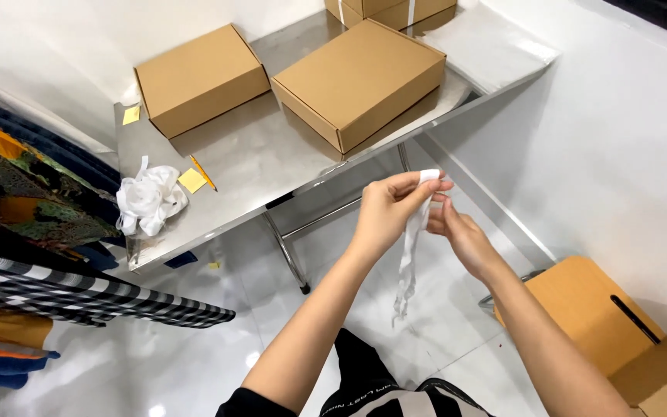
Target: Packing garments into boxes, including removing them from hangers, placing them in plastic bags, and tying ribbons around the finished boxes.
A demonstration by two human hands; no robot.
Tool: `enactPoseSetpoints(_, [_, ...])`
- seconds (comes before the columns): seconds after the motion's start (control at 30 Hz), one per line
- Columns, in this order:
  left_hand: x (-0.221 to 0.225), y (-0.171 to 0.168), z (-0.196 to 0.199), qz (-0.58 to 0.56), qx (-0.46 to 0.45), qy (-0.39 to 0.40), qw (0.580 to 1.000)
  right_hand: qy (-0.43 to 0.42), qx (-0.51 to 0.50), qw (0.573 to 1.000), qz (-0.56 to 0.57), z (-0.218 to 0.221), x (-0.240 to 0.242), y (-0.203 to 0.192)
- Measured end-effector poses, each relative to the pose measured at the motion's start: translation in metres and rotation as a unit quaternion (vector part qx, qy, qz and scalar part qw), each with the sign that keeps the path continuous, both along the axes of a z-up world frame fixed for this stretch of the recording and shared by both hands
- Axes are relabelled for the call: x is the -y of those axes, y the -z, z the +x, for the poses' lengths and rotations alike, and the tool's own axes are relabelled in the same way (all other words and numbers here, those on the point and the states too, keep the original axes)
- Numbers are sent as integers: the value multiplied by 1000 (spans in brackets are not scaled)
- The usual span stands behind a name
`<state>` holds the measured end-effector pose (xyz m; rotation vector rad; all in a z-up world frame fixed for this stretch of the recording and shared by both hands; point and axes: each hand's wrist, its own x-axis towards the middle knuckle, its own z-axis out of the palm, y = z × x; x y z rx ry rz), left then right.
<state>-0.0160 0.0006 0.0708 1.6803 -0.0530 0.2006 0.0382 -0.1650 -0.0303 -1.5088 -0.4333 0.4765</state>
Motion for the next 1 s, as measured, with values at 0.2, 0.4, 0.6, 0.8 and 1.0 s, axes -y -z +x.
enactPoseSetpoints(0.2, [-4, -6, -7, -31, 19, -107, 994, -12, 0, 984, -175, -8, -8, 28])
enactPoseSetpoints(0.4, [-2, -5, -7, -39, 36, -129, 990, -32, 17, 996, -83, -30, -24, -1])
enactPoseSetpoints(0.6, [-19, -7, -5, -36, 28, -227, 973, -52, 1, 995, -86, -53, -24, -38])
enactPoseSetpoints(0.8, [-47, 28, -3, -199, -25, -188, 961, -79, 32, 995, -48, -51, -8, -70])
enactPoseSetpoints(1.0, [-34, 4, -45, -62, -143, 10, 988, -69, 36, 997, 2, -50, -13, -119])
